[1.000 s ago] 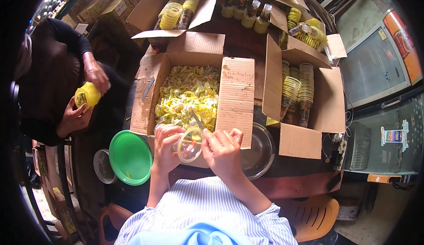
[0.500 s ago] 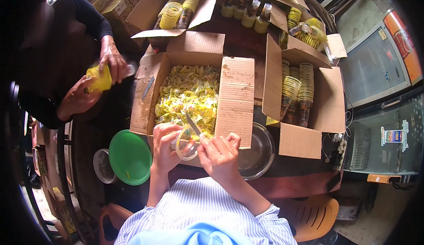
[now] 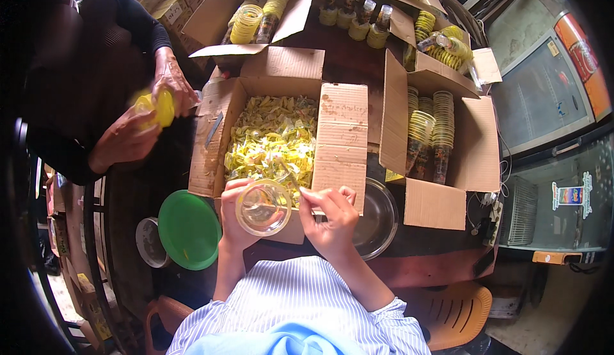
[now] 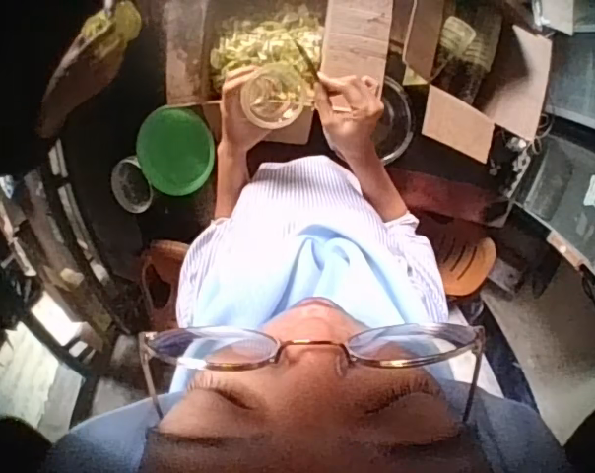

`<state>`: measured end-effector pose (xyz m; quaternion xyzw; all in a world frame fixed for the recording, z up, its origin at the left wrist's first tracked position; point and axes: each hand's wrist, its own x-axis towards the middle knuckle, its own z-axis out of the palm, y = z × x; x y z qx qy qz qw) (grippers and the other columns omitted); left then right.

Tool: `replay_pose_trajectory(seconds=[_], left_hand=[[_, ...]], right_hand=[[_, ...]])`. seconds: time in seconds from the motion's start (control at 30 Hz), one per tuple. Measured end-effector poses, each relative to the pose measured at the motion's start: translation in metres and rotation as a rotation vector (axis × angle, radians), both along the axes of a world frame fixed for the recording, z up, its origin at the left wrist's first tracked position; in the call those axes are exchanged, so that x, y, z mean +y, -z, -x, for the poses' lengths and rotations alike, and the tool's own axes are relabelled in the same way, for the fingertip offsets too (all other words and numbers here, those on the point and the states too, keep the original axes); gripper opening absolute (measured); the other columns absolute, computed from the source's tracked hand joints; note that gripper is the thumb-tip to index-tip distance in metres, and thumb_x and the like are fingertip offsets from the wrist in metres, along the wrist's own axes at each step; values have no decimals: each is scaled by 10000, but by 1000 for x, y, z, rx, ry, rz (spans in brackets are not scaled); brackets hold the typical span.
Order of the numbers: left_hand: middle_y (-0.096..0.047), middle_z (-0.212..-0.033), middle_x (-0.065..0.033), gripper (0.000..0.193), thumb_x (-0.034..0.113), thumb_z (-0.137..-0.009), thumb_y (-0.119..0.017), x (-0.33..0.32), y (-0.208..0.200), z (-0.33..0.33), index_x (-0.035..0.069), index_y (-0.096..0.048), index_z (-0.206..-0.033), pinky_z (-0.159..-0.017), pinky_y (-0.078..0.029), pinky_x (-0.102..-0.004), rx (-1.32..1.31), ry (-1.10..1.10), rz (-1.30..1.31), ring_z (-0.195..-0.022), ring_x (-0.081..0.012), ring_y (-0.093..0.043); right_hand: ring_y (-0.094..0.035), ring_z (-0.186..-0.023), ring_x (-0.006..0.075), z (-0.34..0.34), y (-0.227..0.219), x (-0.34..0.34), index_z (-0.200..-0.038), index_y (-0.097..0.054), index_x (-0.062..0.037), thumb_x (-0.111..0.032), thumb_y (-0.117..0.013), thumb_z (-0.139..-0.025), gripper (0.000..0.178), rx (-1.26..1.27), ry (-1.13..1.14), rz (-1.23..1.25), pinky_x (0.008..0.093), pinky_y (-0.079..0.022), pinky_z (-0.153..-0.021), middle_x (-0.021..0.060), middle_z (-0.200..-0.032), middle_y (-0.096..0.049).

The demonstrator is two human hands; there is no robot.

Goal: The person packs yellow noodles into clear plastic cups, seals them with lids, and places the finished cups into a cardboard box. A second person assists by handling cups and lids nearby.

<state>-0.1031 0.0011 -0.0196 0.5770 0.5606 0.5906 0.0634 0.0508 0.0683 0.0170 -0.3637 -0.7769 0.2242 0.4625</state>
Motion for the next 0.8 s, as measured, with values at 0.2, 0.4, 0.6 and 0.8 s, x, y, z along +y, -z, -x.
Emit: replay_pose_trajectory(seconds=[0.2, 0.4, 0.6, 0.8], left_hand=[[-588, -972, -105, 694, 167, -540, -867, -4, -10, 1, 45, -435, -1069, -801, -468, -346, -127, 100, 97, -929, -237, -572], [-590, -1041, -107, 709, 161, -539, -868, -9, -8, -2, 32, -435, -1086, -830, -482, -326, -352, 195, 163, -969, -205, -591], [-582, -1082, -109, 735, 150, -549, -863, -12, -17, 1, 20, -440, -1136, -845, -482, -331, -214, 281, 169, -981, -203, -588], [-570, -1108, -111, 784, 161, -539, -858, -16, 1, 1, 9, -449, -1191, -887, -456, -336, -511, 424, 195, -1020, -211, -567]], right_hand=[[-474, -523, 92, -2, 10, -10, -805, -661, -129, 24, -719, -642, 232, 70, 14, -204, 280, -298, -626, -49, -604, -518], [-472, -517, 83, -1, 8, -10, -823, -665, -131, 19, -726, -636, 248, 72, -13, -204, 275, -286, -626, -61, -611, -526], [-484, -529, 78, -1, 1, -9, -828, -667, -120, 7, -737, -623, 251, 26, -4, -329, 272, -286, -638, -61, -634, -551], [-491, -526, 84, 4, 2, -5, -811, -662, -118, 3, -733, -651, 213, 136, -32, -128, 268, -293, -630, -45, -616, -557]])
